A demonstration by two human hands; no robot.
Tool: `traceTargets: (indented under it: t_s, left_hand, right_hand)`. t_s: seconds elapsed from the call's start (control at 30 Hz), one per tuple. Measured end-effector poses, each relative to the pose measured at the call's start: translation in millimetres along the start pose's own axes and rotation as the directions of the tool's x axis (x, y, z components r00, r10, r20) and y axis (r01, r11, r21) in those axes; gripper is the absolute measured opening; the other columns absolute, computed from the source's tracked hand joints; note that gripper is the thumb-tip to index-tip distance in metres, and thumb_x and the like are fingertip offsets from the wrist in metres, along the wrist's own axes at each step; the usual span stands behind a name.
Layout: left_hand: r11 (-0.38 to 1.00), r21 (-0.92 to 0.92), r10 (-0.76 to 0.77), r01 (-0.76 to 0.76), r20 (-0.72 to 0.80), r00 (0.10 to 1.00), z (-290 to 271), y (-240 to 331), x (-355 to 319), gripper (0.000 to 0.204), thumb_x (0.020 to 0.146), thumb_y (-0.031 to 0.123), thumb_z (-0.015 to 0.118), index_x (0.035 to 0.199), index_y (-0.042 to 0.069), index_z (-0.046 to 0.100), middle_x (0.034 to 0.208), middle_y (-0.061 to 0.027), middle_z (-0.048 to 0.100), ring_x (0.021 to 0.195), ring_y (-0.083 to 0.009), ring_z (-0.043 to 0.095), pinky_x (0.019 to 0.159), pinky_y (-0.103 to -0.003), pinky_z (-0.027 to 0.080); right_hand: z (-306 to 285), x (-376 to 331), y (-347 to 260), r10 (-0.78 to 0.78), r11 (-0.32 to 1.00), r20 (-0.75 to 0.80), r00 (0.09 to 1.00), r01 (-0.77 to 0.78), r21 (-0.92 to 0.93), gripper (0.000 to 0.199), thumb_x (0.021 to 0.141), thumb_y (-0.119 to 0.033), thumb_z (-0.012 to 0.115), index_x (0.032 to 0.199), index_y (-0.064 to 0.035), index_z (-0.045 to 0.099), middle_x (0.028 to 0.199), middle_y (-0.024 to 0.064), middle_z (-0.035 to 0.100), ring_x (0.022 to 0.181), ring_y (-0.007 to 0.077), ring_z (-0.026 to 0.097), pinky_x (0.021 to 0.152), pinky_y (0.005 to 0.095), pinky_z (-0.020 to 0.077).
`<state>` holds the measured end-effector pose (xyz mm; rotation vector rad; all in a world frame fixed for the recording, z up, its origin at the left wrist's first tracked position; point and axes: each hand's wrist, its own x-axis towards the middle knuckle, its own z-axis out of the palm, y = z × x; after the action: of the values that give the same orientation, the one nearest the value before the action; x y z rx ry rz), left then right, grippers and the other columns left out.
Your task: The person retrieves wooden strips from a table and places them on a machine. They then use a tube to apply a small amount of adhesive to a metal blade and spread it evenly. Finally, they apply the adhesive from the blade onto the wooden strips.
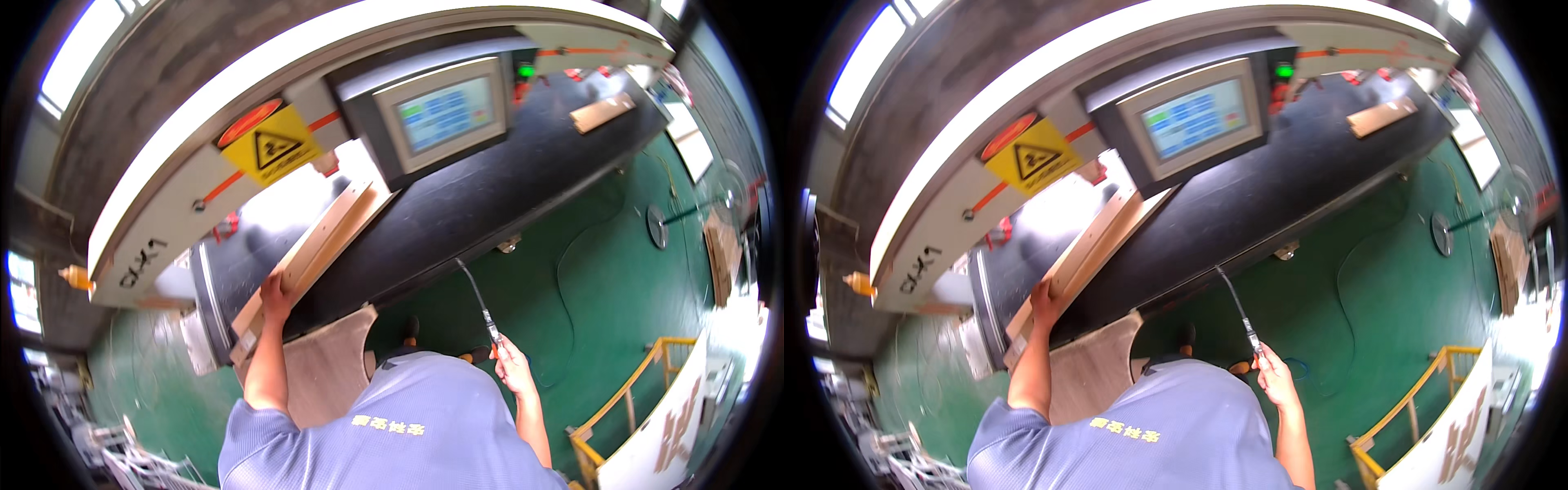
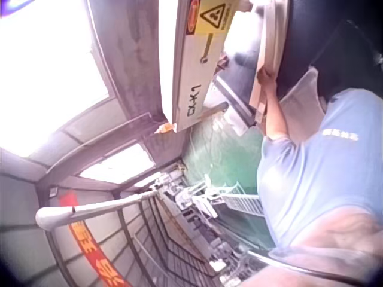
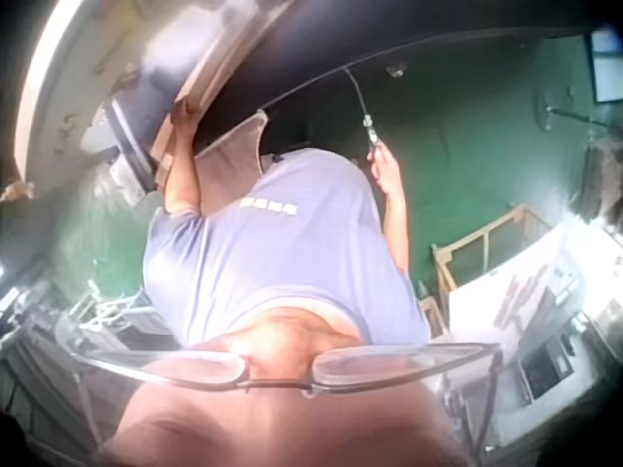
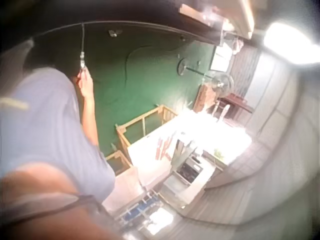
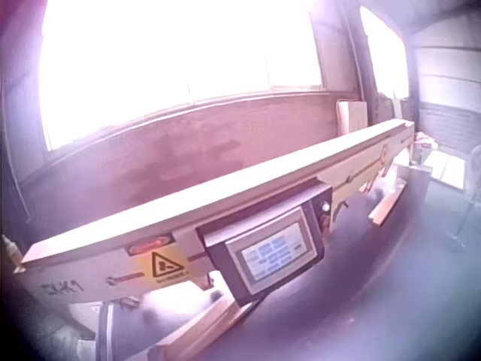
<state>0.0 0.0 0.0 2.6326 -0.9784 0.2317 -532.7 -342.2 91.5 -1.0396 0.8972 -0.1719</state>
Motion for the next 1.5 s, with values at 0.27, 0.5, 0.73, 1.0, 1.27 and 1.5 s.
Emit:
traceTargets:
  t_s: [0.27, 0.5, 0.73, 1.0, 1.27, 1.5]
  left_hand:
    - [0.984, -0.164, -0.055, 0.064, 0.061, 0.997, 95, -14, 81, 0.043, 0.088, 0.021, 0.066, 0.13, 0.019, 0.063, 0.123, -0.0114, 0.059, 0.116, -0.034, 0.053, 0.101, -0.048, 0.041]
    - [0.995, 0.027, -0.097, 0.093, 0.241, 0.966, 109, 70, 123, 0.063, 0.093, 0.05, 0.058, 0.144, 0.014, 0.05, 0.157, -0.0163, 0.034, 0.148, -0.0373, 0.023, 0.119, -0.061, 0.012]
    - [0.97, 0.204, -0.188, 0.134, 0.273, 0.943, 79, 139, 84, 0.1, 0.083, 0.065, 0.065, 0.156, 0.009, 0.029, 0.164, -0.0172, 0.021, 0.151, -0.0409, 0.014, 0.118, -0.064, 0.011]
    - [0.968, 0.221, -0.172, 0.122, 0.226, 0.959, 88, 53, 150, 0.092, 0.086, 0.058, 0.067, 0.154, 0.008, 0.031, 0.163, -0.0117, 0.028, 0.151, -0.0296, 0.024, 0.12, -0.056, 0.019]
    - [0.982, 0.169, -0.129, 0.084, 0.274, 0.953, 84, 27, 204, 0.091, 0.084, 0.052, 0.071, 0.153, 0.008, 0.032, 0.162, -0.0096, 0.029, 0.15, -0.0296, 0.024, 0.119, -0.054, 0.023]
    - [0.986, 0.005, -0.15, 0.164, 0.437, 0.887, 87, 6, 257, 0.096, 0.081, 0.064, 0.07, 0.149, 0.005, 0.036, 0.148, -0.023, 0.046, 0.138, -0.0398, 0.042, 0.114, -0.049, 0.033]
  right_hand:
    - [46, 22, -5, 0.032, 0.965, 0.007, 0.999, -0.03, -0.259, 0.058, 0.101, -0.038, 0.058, 0.147, -0.0057, 0.047, 0.094, -0.0012, 0.058, 0.056, 0.0026, 0.042, 0.05, 0.0183, 0.0355]
    - [54, 31, -26, 0.052, 0.95, -0.094, 0.994, -0.078, -0.301, 0.058, 0.101, -0.036, 0.058, 0.149, -0.0053, 0.045, 0.096, 0.0021, 0.06, 0.052, 0.0034, 0.042, 0.048, 0.0188, 0.0352]
    - [66, 42, -28, 0.057, 0.948, -0.058, 0.997, -0.072, -0.309, 0.058, 0.101, -0.035, 0.058, 0.149, -0.0051, 0.045, 0.096, 0.0022, 0.061, 0.051, 0.0035, 0.043, 0.047, 0.0189, 0.0352]
    - [63, 37, -28, 0.068, 0.952, -0.108, 0.992, -0.097, -0.292, 0.053, 0.102, -0.032, 0.057, 0.147, -0.0064, 0.048, 0.096, 0.002, 0.062, 0.052, 0.0037, 0.043, 0.047, 0.0189, 0.0357]
    - [73, 30, -23, 0.069, 0.953, -0.17, 0.983, -0.115, -0.281, 0.054, 0.101, -0.037, 0.059, 0.145, -0.0064, 0.051, 0.094, 0.0008, 0.063, 0.054, 0.0039, 0.046, 0.048, 0.0188, 0.0353]
    - [77, 19, -15, 0.098, 0.939, -0.185, 0.978, -0.152, -0.309, 0.056, 0.101, -0.039, 0.058, 0.146, -0.0064, 0.049, 0.094, 0.0003, 0.062, 0.054, 0.0037, 0.044, 0.048, 0.0186, 0.0336]
